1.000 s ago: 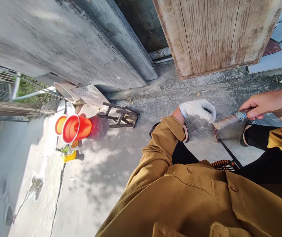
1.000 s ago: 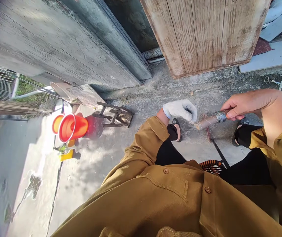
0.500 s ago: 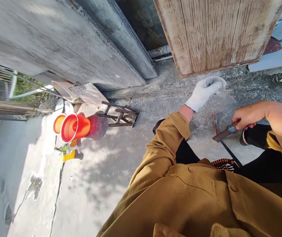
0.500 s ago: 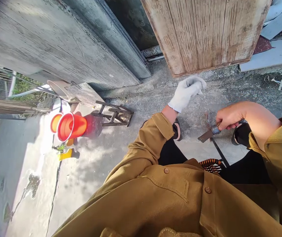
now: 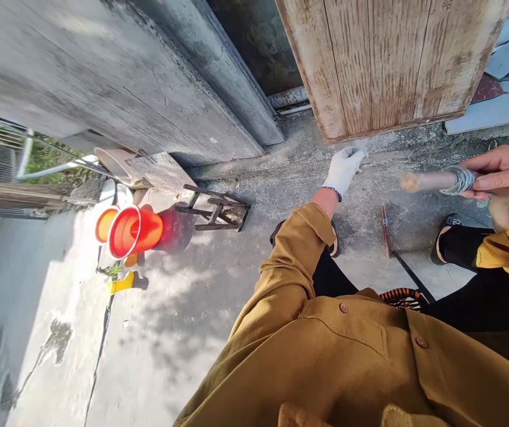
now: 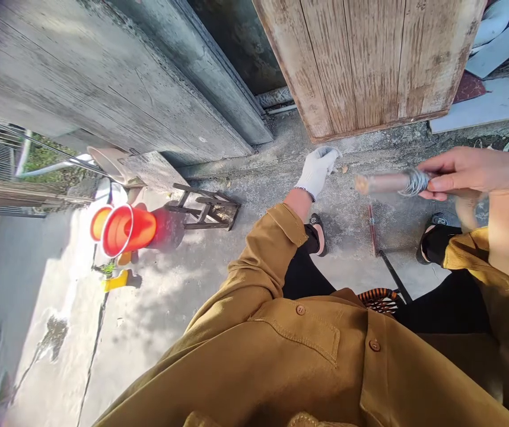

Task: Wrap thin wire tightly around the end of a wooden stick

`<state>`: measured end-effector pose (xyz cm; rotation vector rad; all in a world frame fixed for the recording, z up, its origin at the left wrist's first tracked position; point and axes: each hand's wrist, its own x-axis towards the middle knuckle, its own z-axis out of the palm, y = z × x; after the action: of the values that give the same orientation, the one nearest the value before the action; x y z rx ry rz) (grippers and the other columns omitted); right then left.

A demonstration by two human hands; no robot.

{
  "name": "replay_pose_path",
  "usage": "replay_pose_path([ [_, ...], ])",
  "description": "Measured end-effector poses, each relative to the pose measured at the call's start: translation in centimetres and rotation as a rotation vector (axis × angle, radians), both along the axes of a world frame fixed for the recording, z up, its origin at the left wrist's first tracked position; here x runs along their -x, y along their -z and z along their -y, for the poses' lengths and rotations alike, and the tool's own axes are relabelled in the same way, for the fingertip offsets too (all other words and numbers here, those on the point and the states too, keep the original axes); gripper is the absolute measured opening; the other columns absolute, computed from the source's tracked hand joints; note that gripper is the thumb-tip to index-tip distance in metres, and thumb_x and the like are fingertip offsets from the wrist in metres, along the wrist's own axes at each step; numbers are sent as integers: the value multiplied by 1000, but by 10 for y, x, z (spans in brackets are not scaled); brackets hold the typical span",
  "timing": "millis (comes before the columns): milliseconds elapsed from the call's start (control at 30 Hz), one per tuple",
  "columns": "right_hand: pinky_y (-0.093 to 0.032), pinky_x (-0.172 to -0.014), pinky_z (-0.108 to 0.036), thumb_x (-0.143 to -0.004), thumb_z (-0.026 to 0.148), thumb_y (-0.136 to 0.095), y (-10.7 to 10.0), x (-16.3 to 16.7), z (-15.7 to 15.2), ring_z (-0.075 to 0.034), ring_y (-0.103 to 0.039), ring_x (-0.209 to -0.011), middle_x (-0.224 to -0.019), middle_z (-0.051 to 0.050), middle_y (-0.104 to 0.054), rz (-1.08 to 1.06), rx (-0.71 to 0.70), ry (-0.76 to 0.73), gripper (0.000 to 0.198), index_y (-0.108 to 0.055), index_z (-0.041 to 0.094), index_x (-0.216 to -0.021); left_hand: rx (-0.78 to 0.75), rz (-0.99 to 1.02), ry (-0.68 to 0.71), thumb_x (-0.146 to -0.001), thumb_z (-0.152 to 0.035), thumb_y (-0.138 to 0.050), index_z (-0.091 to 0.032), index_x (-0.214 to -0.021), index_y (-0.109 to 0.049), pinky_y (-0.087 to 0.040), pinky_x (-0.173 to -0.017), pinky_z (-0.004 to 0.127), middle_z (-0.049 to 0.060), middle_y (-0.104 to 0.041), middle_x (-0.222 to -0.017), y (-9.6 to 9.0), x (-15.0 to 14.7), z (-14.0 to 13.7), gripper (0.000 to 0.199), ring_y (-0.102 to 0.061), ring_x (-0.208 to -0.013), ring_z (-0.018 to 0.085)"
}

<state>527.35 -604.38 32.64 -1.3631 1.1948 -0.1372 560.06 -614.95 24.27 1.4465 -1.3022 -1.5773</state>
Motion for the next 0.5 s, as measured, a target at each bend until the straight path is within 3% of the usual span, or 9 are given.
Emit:
replay_pose_path([
  [67,-44,-66,-39,-70,85,-90,-4,3,-2,-22,-56,-74,-80,-8,-65,97,130,340,63,-73,26,-83,-36,32,96,-100,-22,-65,-18,-87,-69,-48,-67,21,-7,-52,-65,3,2,-5,14,-45,-58,6],
  [167,-44,-69,-38,-75,62,-96,-3,-7,3,-19,-57,-75,-88,-7,-64,252,287,822,47,-71,23,-84,-47,21,340,-93,-21,-68,-16,-87,-72,-46,-66,22,-2,-67,-79,5,10,-18,9,-49,-63,5],
  [267,-48,-73,-37,-92,45,-80,10,-15,17,-16,-57,-74,-91,-7,-65,108,357,1011,28,-67,21,-88,0,-111,644,-88,-25,-74,-14,-90,-78,-48,-75,24,1,-75,-90,-1,17,-33,12,-58,-75,7],
  [300,-50,-76,-38,-96,42,-74,16,-16,21,-17,-58,-74,-90,-8,-66,-46,379,981,24,-66,21,-89,7,-158,726,-87,-27,-76,-14,-91,-80,-49,-78,25,2,-76,-92,-3,18,-38,14,-60,-79,9],
  [367,-53,-84,-42,-101,41,-68,32,-16,29,-22,-63,-81,-92,-12,-70,-468,421,775,22,-67,20,-96,-5,-223,836,-85,-28,-79,-13,-93,-82,-51,-83,27,4,-78,-94,-8,18,-44,17,-64,-84,11],
  [433,-53,-92,-48,-105,44,-63,46,-17,33,-31,-69,-97,-105,-20,-75,-839,400,421,28,-71,17,-109,-11,-250,857,-85,-29,-80,-13,-92,-82,-53,-85,29,5,-79,-95,-12,16,-45,18,-66,-85,13],
  [500,-52,-94,-50,-105,42,-61,58,-21,33,-36,-71,-107,-115,-25,-77,-971,309,108,31,-74,15,-114,22,-266,805,-86,-31,-80,-13,-91,-80,-54,-84,29,5,-79,-94,-15,12,-40,19,-66,-84,13],
])
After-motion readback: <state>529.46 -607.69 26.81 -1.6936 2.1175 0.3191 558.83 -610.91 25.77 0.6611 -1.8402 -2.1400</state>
